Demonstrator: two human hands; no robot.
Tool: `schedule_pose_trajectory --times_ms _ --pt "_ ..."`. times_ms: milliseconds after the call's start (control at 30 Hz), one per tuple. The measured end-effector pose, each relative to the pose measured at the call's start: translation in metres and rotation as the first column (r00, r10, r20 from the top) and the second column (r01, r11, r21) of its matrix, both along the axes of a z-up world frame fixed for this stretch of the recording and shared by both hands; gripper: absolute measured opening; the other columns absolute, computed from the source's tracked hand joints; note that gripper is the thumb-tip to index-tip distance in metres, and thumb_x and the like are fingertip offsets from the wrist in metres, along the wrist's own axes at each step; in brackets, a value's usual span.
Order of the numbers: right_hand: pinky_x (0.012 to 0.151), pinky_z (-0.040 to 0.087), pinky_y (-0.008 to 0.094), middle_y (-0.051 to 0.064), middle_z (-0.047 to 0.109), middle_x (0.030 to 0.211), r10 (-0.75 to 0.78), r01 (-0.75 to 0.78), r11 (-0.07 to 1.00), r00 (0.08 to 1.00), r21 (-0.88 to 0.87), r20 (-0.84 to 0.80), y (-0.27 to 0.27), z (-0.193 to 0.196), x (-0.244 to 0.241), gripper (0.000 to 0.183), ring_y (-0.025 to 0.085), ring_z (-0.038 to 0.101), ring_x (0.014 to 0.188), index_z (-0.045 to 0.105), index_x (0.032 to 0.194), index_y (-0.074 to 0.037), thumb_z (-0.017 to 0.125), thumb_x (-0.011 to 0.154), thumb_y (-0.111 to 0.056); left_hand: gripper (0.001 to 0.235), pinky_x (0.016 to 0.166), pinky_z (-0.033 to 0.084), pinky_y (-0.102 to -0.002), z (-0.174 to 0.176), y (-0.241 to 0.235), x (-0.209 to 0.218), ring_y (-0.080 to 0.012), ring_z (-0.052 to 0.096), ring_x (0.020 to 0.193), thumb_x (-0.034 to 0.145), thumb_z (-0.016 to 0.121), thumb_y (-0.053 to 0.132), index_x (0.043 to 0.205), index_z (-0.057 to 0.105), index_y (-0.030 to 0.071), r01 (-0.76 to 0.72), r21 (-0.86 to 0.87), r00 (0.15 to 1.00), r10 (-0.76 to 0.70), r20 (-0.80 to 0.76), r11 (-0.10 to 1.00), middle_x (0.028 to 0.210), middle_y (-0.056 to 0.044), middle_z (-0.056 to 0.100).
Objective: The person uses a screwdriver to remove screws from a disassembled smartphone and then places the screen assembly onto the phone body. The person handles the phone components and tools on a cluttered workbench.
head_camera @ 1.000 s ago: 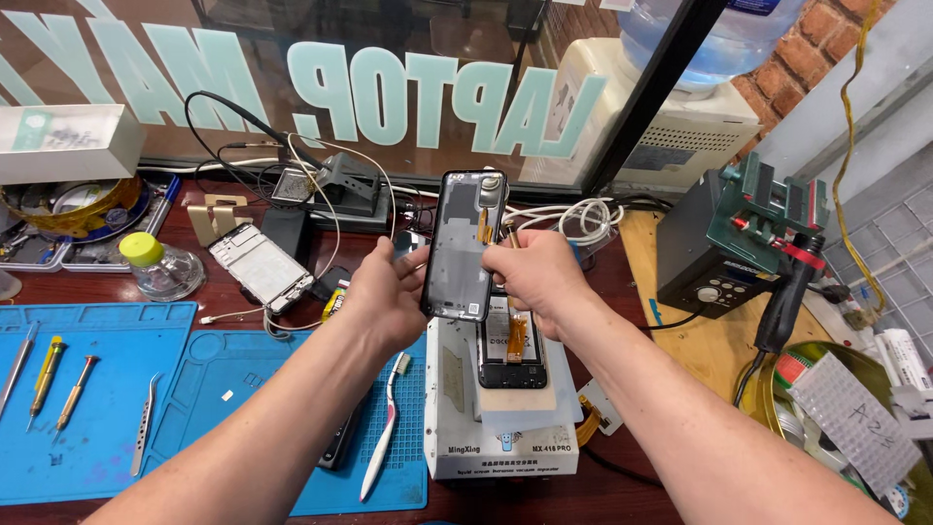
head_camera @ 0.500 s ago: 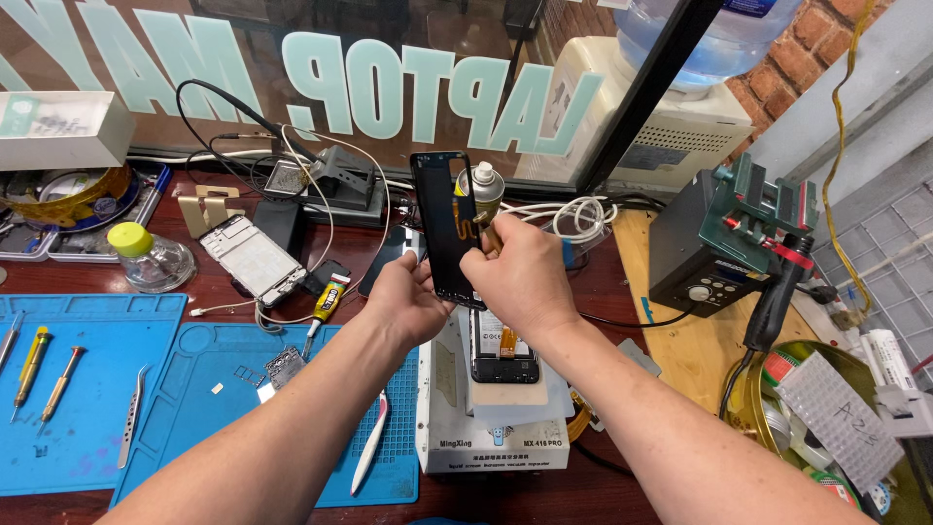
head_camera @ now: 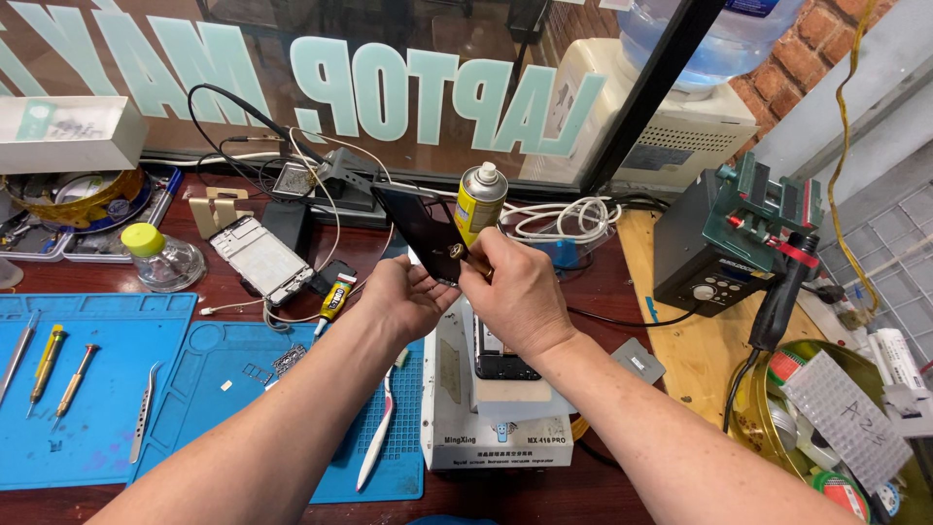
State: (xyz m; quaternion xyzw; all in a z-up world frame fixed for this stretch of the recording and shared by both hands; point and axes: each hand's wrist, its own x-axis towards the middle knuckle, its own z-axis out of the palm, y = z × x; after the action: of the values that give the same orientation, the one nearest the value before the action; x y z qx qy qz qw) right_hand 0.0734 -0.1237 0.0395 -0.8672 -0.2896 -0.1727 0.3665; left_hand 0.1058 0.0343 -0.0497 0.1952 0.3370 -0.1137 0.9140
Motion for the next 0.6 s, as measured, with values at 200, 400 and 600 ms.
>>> schedule_pose_trajectory --times_ms 200,400,600 --pt "0.062 0.057 0.034 0.011 0.072 0.071 -0.23 0.246 0.956 0.967 0.162 -0.114 -0.005 0.001 0.011 0.018 0.021 0.073 0.064 0.065 0.083 -0.001 0.075 0.083 -0.015 0.064 0.116 0.044 -0.049 -0.01 0.006 0.002 -0.0362 0.056 0.124 0.109 0.026 0.042 0.133 0.055 -0.009 -0.084 0.065 0.996 0.083 0.014 0.994 0.139 -0.025 0.056" --pt "0.057 0.052 0.031 0.008 0.071 0.064 -0.349 0.441 0.875 0.86 0.199 -0.373 -0.033 0.007 0.019 0.018 0.012 0.065 0.057 0.065 0.077 0.001 0.073 0.084 -0.014 0.081 0.111 0.045 -0.042 -0.039 -0.008 0.013 -0.0338 0.062 0.127 0.102 0.029 0.057 0.137 0.056 -0.01 -0.144 0.307 0.966 0.066 0.251 0.941 0.133 -0.024 0.065" --pt "0.056 0.048 0.027 0.002 0.068 0.067 -0.244 0.428 0.835 0.852 0.347 -0.462 -0.052 0.005 0.017 0.01 0.007 0.058 0.06 0.066 0.075 -0.002 0.07 0.08 -0.01 0.071 0.118 0.031 -0.036 -0.051 -0.036 0.014 -0.0234 0.055 0.132 0.099 0.035 0.053 0.149 0.047 0.004 -0.119 0.558 0.961 -0.046 0.273 0.821 0.138 -0.017 0.064"
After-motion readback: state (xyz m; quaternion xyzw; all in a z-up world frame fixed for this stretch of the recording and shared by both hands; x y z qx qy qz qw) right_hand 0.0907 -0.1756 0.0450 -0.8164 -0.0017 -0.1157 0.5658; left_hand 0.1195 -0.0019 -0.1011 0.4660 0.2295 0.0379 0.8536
